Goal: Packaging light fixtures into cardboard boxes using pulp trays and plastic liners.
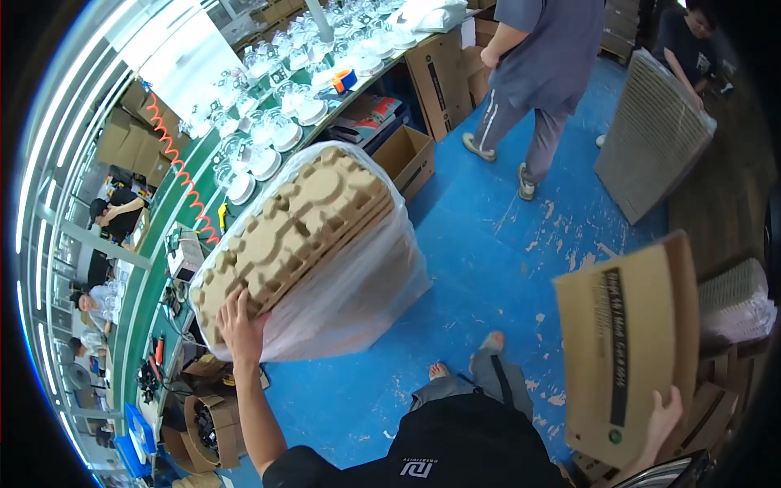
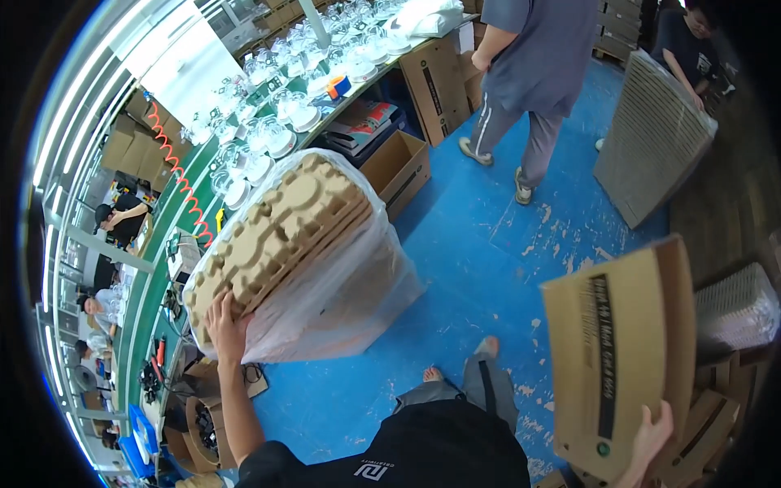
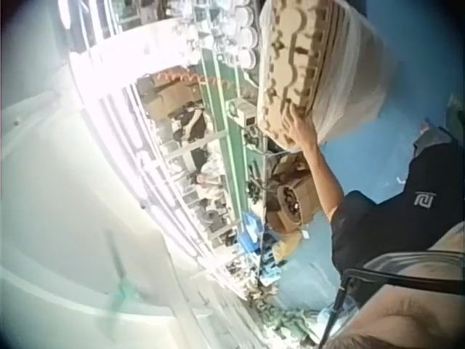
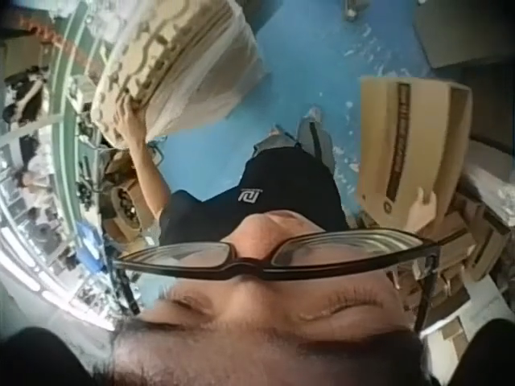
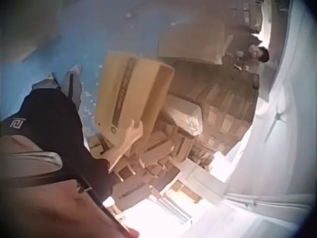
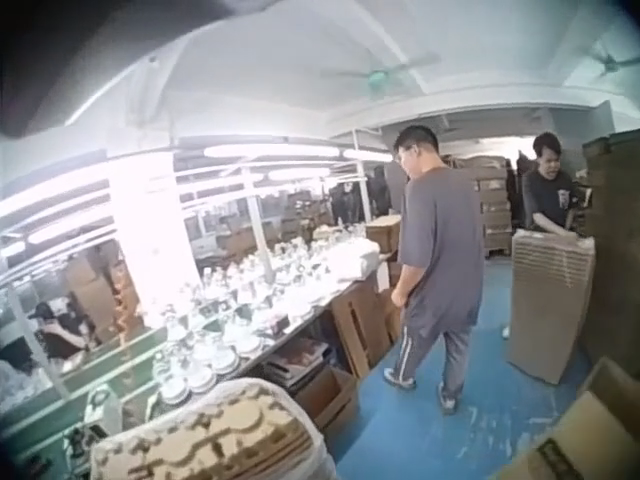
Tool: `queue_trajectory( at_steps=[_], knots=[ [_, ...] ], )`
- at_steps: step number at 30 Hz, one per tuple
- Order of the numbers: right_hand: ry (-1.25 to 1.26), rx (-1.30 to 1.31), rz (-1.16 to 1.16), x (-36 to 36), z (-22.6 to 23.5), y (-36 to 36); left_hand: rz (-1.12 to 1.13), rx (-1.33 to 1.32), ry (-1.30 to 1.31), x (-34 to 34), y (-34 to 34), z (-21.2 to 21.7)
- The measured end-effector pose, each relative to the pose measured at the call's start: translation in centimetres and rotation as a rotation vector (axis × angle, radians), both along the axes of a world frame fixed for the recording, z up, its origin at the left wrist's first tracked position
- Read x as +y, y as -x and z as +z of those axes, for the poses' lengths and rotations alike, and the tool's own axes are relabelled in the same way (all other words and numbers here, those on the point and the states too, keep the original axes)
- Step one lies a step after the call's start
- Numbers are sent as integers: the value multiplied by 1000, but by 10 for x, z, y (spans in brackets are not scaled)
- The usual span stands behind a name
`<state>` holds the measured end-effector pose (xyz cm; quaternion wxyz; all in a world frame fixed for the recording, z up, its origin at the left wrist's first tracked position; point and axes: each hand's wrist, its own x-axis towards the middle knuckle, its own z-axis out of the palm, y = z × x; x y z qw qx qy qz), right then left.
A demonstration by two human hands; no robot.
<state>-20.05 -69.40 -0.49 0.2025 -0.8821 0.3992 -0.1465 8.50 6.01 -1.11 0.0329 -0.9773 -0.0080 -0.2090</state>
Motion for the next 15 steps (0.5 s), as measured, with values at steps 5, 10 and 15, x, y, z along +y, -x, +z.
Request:
queue_trajectory(
  at_steps=[5,10,15],
  knots=[
    [-19,-32,261,23,-65,-209,63,22,39,-16,-20,21],
    [-96,-15,504,23,-109,-385,259,171,96,-32,-48,28],
    [-143,-57,759,40,-146,-558,379,256,106,-39,-54,32]
  ],
)
